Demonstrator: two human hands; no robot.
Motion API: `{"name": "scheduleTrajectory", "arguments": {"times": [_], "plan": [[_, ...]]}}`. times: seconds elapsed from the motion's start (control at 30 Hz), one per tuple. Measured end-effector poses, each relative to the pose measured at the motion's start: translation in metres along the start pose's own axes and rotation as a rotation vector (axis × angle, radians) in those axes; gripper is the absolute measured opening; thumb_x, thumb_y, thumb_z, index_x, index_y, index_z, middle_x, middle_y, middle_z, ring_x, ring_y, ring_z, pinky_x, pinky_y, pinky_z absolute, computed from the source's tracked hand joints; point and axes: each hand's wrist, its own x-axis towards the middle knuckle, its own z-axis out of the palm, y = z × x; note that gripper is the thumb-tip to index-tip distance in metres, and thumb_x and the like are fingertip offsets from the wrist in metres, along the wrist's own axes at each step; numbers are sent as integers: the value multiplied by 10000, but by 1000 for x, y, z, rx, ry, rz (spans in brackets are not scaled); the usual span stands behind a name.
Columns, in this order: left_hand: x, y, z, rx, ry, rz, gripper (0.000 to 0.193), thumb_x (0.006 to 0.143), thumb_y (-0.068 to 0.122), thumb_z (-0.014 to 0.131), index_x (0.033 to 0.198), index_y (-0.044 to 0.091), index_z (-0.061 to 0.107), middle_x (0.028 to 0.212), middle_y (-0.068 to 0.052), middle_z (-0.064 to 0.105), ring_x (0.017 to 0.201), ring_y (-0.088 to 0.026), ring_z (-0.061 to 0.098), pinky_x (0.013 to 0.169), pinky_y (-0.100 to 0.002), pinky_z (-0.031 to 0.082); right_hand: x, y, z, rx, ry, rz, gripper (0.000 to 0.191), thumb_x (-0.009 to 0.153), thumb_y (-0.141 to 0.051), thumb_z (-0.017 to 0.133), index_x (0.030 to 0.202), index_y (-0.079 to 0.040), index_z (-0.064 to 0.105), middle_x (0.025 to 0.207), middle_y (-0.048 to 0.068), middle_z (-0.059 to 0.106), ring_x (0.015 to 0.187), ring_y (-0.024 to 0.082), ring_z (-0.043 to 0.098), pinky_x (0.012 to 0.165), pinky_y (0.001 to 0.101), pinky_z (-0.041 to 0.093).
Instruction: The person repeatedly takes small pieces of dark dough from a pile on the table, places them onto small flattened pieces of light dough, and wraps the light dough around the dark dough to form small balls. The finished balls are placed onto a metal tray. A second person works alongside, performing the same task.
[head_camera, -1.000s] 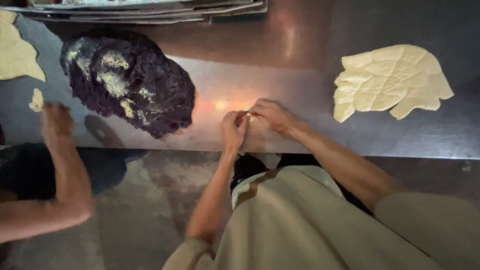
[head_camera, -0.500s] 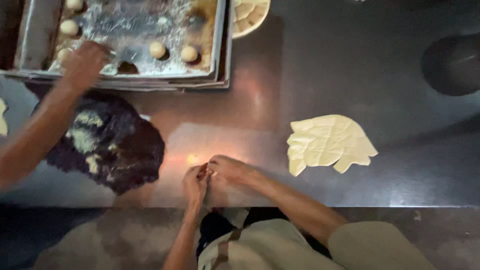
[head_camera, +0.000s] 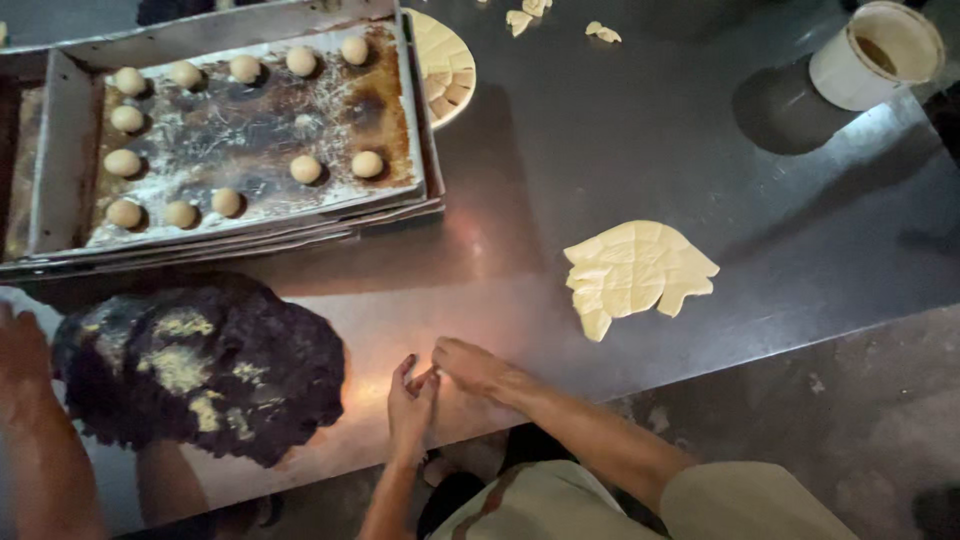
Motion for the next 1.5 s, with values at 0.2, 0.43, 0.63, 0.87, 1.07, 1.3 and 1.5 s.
{"name": "scheduleTrajectory", "arguments": {"times": [0.2,0.43,0.63,0.87,1.07,1.3,1.5], "plan": [[-6,45,-45,-520,-323,113,523,1019,242,562,1489,31,472,1456,-101,567,1277,-149,591,1043,-355,519,19,-66,-12,510,307,345,216,958,-207,650,1072,-40,726,1029,183,730,944,319,703,851,383,550],[-27,89,-59,-709,-418,235,488,1085,242,564,1484,-23,473,1395,-149,591,1228,-259,630,1048,-413,556,-5,-140,-114,239,341,29,361,825,-44,771,1181,-65,717,1205,153,672,918,275,710,797,365,572],[-40,101,-24,-796,-454,130,532,1086,260,529,1553,30,420,1426,-67,563,1256,-166,588,1073,-360,520,1,-138,-105,-24,563,-165,270,846,16,725,1108,-39,694,1133,125,703,1009,330,700,859,396,578],[-28,93,0,-669,-374,356,524,1091,235,570,1545,28,410,1428,-124,586,1241,-193,596,1024,-350,511,-23,-92,-109,217,576,91,312,889,88,599,1157,-48,680,1029,110,712,892,278,728,815,367,587],[-26,96,40,-609,-367,298,539,1097,329,544,1535,32,442,1482,-69,533,1277,-162,570,1081,-356,510,-35,-67,-127,145,596,-112,227,908,-30,773,1110,-74,679,1058,115,723,906,261,733,804,313,580],[-6,76,63,-597,-286,241,548,1101,367,535,1536,41,471,1416,-62,603,1194,-147,596,933,-295,510,-41,-45,-162,258,306,-52,396,840,9,754,1223,-54,679,1180,138,687,998,276,700,857,351,573],[0,74,85,-602,-363,177,577,1096,401,522,1576,89,445,1308,-38,637,1127,-144,614,904,-326,529,-42,-23,-178,149,231,-225,408,825,7,770,1218,-59,684,1220,134,698,1073,313,678,871,377,564]]}}
